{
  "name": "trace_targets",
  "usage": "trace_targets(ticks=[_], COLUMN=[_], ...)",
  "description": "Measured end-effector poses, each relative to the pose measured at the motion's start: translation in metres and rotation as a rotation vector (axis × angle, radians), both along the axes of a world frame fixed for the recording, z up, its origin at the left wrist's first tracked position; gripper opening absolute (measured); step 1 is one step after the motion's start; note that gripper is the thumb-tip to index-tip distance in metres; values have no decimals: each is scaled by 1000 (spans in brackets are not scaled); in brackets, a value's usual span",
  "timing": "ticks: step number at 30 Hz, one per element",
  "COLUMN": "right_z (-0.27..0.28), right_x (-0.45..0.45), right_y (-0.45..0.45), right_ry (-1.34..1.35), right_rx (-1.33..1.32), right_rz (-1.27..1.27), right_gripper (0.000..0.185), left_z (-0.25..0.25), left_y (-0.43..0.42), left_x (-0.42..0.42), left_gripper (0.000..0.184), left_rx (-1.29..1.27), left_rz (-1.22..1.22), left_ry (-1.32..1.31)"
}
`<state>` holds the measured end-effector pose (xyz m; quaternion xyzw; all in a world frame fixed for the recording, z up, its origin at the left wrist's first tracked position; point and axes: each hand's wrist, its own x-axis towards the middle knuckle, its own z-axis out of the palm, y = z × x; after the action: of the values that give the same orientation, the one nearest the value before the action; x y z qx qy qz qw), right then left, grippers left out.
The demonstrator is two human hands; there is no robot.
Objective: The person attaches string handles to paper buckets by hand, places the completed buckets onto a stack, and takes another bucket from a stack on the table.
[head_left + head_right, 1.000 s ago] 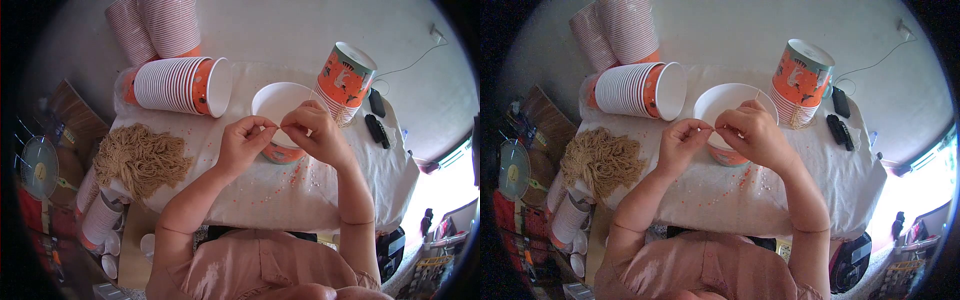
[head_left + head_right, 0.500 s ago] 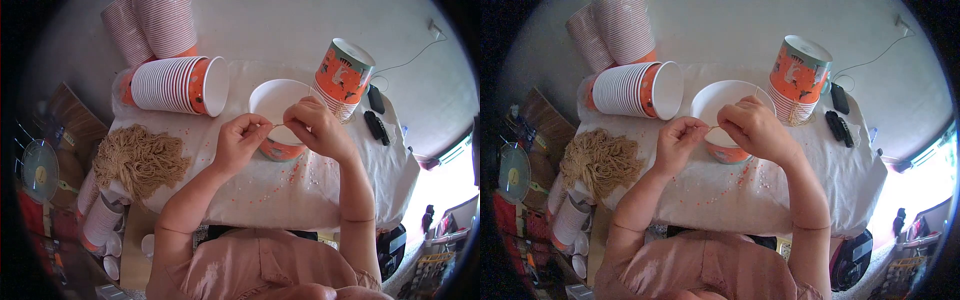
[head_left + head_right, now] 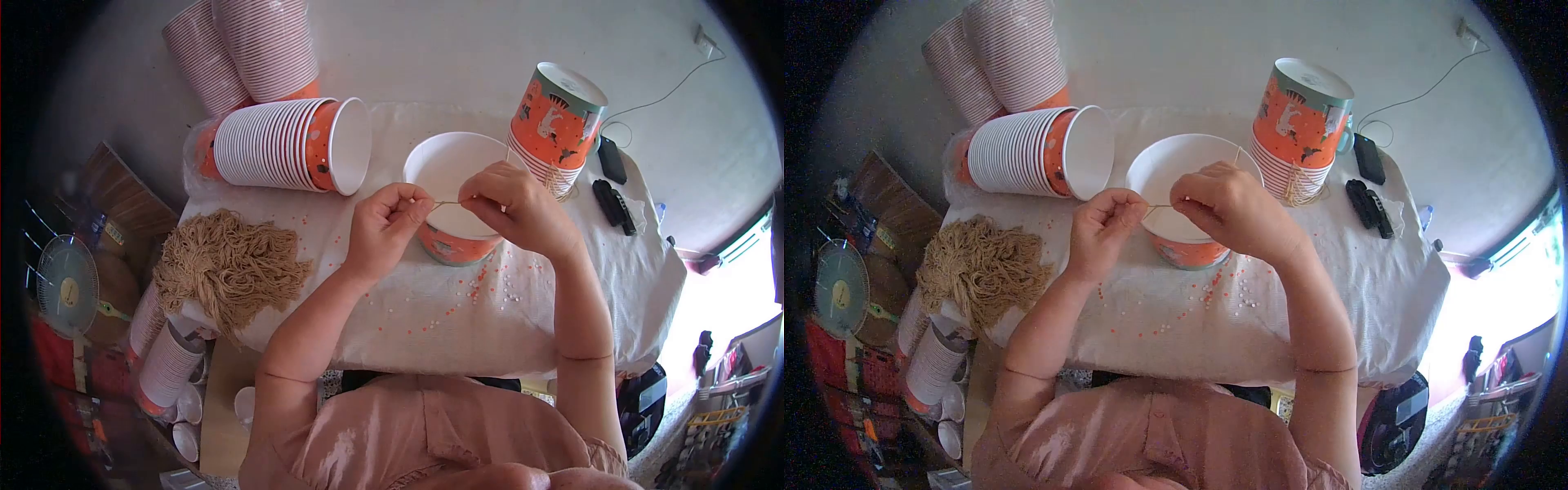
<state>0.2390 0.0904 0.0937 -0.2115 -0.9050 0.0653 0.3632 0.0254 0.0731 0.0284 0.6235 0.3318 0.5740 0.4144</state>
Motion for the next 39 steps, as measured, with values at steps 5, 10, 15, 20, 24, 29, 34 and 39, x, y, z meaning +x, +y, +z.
trace_targets(ticks=[5,10,15,20,24,29,34,39], right_z=[7,7,9,9,7,6,8,8], right_x=[-1,-2,-5,-11,-13,-11,-4,3], right_y=[-7,-7,-10,-14,-13,-8,-3,2], right_ry=[-14,12,4,15,11,12,51,84], right_rx=[-46,6,18,52,66,131,191,193], right_rz=[-127,-128,-127,-72,-64,-93,-158,-230], right_gripper=[5,5,5,7,7,8,8,9], left_z=[0,3,5,7,4,5,0,-4], left_y=[0,-4,-8,-12,-10,-11,-8,-3], left_x=[-2,-2,1,4,4,1,-1,1], left_gripper=[10,7,14,16,13,8,8,8], left_rx=[75,125,115,145,127,138,127,95], left_rz=[69,80,64,70,68,92,101,59], left_ry=[63,141,141,156,132,177,165,35])
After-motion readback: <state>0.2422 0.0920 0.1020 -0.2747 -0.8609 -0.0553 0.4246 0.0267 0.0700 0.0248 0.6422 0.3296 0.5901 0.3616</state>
